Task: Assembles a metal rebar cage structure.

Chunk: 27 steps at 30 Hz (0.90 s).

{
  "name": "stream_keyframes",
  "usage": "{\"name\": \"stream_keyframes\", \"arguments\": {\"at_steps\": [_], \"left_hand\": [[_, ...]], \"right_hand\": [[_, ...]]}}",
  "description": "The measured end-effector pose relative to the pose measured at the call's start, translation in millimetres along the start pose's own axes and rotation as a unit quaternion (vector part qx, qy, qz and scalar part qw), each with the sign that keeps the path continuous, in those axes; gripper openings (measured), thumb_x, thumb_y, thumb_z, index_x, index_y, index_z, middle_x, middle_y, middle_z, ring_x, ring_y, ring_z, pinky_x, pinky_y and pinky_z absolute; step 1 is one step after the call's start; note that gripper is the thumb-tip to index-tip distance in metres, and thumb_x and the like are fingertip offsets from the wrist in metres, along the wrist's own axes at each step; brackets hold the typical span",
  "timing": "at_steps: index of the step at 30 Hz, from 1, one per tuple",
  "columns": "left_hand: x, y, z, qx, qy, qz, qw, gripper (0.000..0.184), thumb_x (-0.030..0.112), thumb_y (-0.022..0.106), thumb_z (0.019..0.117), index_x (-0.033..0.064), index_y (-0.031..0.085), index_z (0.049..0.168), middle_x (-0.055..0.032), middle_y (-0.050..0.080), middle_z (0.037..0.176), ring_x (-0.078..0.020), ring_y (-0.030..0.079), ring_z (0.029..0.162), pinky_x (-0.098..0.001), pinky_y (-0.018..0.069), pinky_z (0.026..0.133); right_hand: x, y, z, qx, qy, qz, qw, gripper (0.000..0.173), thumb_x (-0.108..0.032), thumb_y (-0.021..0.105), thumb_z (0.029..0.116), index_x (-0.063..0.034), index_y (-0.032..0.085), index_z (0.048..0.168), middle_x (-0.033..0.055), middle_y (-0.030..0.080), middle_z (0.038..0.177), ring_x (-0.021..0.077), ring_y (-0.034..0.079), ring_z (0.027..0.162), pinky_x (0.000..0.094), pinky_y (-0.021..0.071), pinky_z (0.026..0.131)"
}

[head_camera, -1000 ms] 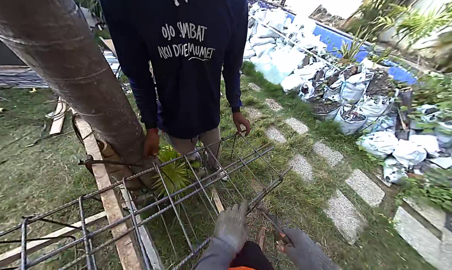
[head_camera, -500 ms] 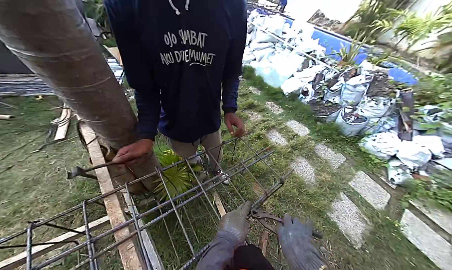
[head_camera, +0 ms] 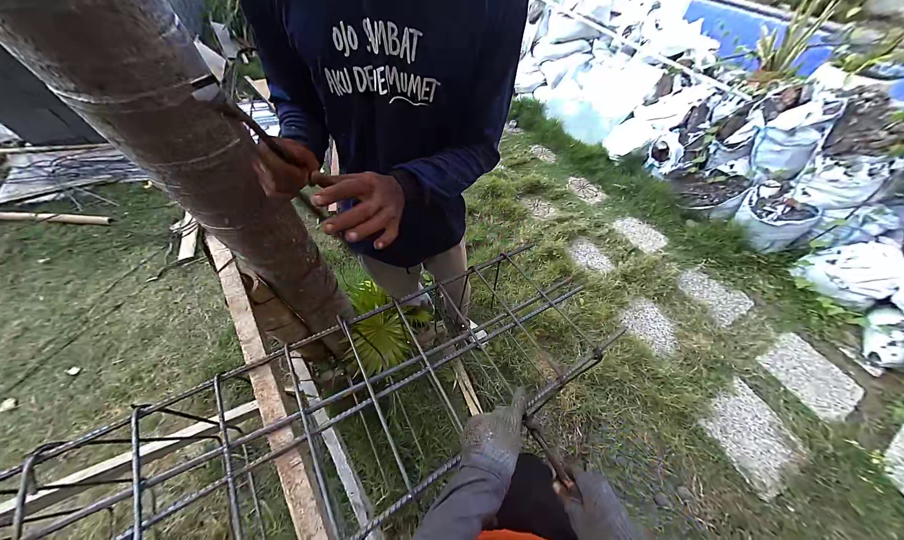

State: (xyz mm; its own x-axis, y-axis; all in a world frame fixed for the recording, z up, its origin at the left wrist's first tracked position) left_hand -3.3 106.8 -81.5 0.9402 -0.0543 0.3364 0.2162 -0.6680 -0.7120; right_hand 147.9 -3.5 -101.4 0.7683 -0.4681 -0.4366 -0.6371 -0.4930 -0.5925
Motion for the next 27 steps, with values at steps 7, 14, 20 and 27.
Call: {"name": "stream_keyframes", "arguments": {"at_steps": [7,14,20,27], "left_hand": [[-8.0,20.8,21.0,-0.04,-0.025,0.039,0.998,0.067,0.028,0.049,0.1055,0.0392,0.018,0.163,-0.013,0.072,0.12,-0.0399,0.071,0.104,-0.0631,0.0554,0.087],[3.8,16.1,24.7,-0.06,-0.068,0.07,0.993,0.07,0.032,0.053,0.1038,0.0373,0.016,0.164,-0.0133,0.073,0.117,-0.0393,0.071,0.103,-0.063,0.0551,0.087],[6.6,14.9,18.9,-0.022,-0.045,0.07,0.996,0.075,0.034,0.055,0.1002,0.0364,0.017,0.164,-0.0127,0.072,0.115,-0.0373,0.071,0.101,-0.0595,0.056,0.085],[12.7,40.4,-46.9,0.247,0.024,-0.165,0.955,0.054,0.031,0.066,0.0947,-0.0009,0.059,0.137,-0.012,0.071,0.124,-0.0272,0.067,0.117,-0.0499,0.052,0.103]], "right_hand": [[42.8,45.0,46.4,0.043,-0.087,0.103,0.99,0.04,-0.03,0.059,0.1015,0.0005,0.067,0.125,0.0216,0.073,0.105,0.0362,0.071,0.101,0.0553,0.0538,0.094],[45.1,27.6,56.4,-0.048,-0.124,0.119,0.984,0.045,-0.032,0.051,0.1049,0.0012,0.062,0.132,0.0246,0.07,0.117,0.0383,0.068,0.111,0.0549,0.0507,0.1],[47.3,-7.1,30.4,-0.054,-0.107,0.004,0.993,0.047,-0.039,0.054,0.1034,-0.0042,0.062,0.134,0.0195,0.072,0.114,0.0364,0.07,0.106,0.0569,0.0541,0.094],[-4.5,-77.6,-11.0,-0.023,-0.143,-0.117,0.983,0.045,-0.031,0.05,0.1056,0.0096,0.063,0.12,0.03,0.07,0.101,0.0454,0.072,0.093,0.0606,0.0578,0.078]]}}
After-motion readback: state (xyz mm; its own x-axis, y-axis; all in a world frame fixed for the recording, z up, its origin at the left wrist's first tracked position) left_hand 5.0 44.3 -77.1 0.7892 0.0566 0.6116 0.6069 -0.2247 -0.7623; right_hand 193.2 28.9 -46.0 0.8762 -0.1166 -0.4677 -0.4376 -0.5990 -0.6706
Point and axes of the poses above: each hand's wrist, its own z-axis towards the middle knuckle, its own y-axis out of the palm, x = y × z, the point moved 4 cm from there along z, towards the middle knuckle
